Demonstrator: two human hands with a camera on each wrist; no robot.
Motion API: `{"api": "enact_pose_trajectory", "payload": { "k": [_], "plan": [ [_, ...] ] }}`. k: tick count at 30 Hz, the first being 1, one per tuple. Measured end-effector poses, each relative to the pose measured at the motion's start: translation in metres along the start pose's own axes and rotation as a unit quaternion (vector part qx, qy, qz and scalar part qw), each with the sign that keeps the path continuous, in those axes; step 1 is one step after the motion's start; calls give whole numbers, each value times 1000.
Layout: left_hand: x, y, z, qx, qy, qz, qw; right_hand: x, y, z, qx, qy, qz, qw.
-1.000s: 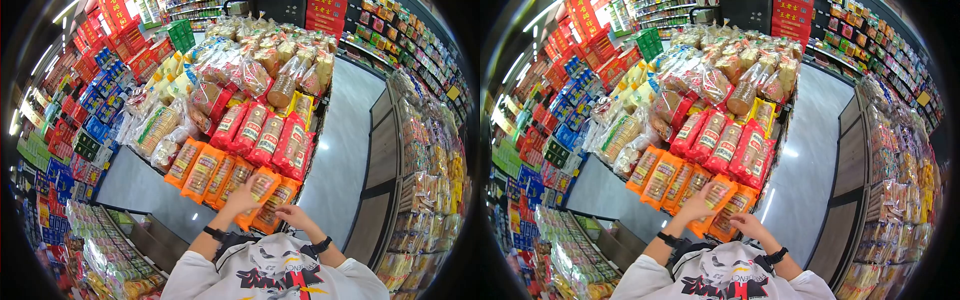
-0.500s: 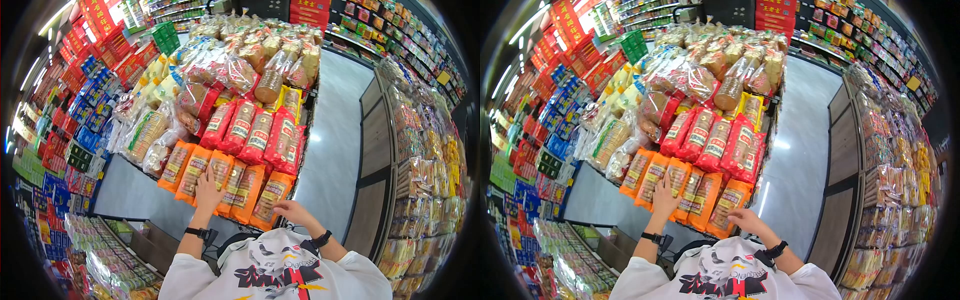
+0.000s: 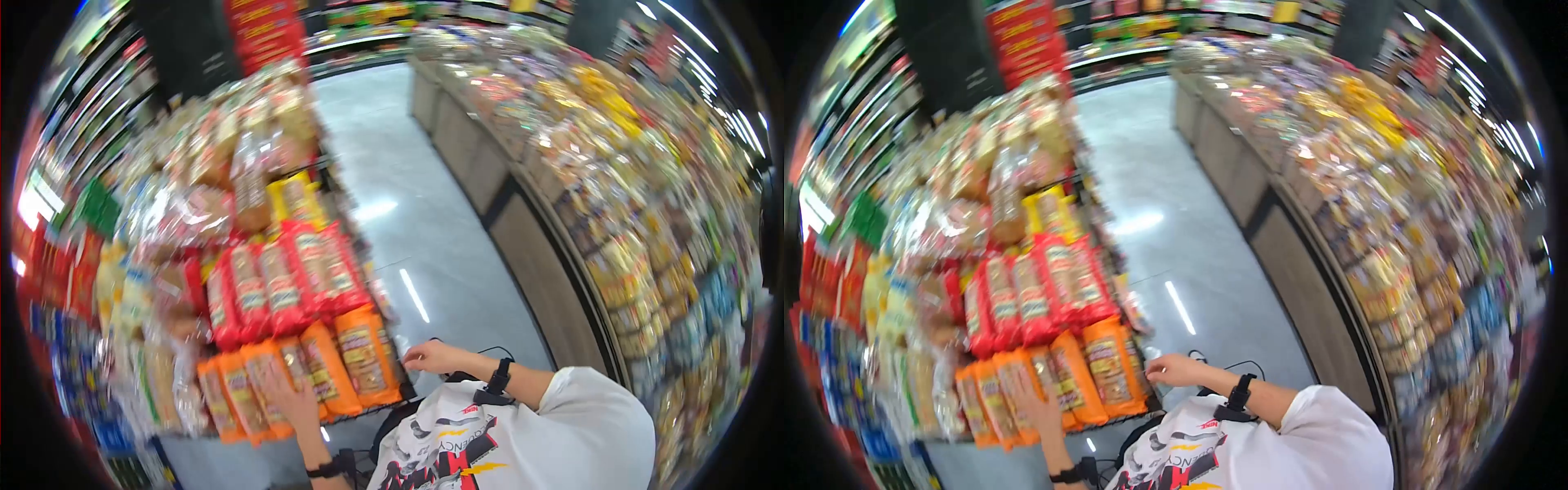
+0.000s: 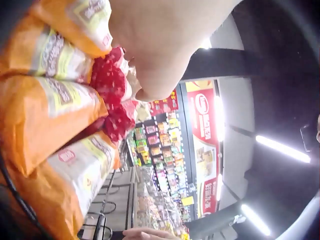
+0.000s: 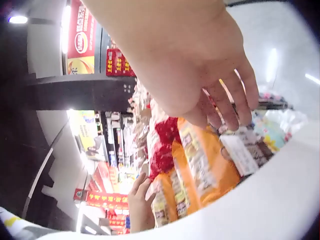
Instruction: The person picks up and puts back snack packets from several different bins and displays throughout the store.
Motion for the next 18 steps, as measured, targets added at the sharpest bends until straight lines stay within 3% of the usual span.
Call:
{"api": "enact_pose_trajectory", "payload": {
  "k": [2,5,11,12,14,16,18],
  "plan": [
    [-25,0,-11,-7,-81,8,997,12,-18,-20,-14,-15,-25,999],
    [-40,7,-74,-47,-187,44,980,37,-54,-37,-48,-12,-37,998],
    [-87,-18,-201,-189,-193,162,949,106,-105,-109,-23,-10,-113,993],
    [-82,-24,-239,-112,-209,222,946,116,-109,-120,-14,-13,-109,994],
    [-129,-43,-256,-128,-236,273,924,141,-125,-150,-11,-16,-121,992],
    [-157,-56,-288,-202,-234,314,897,148,-134,-193,27,0,-193,981],
    [-173,-66,-326,-175,-240,392,871,159,-156,-218,11,-24,-215,976]
  ]
}}
Point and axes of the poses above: each hand's wrist, its own y-axis towards the middle knuckle, its own x-axis out of the back of the hand, z = x × y, the point moved 3 cm from there along y, towards the middle knuckle, and after that the axes turned 8 degrees about -y, right-handed, at the moved point
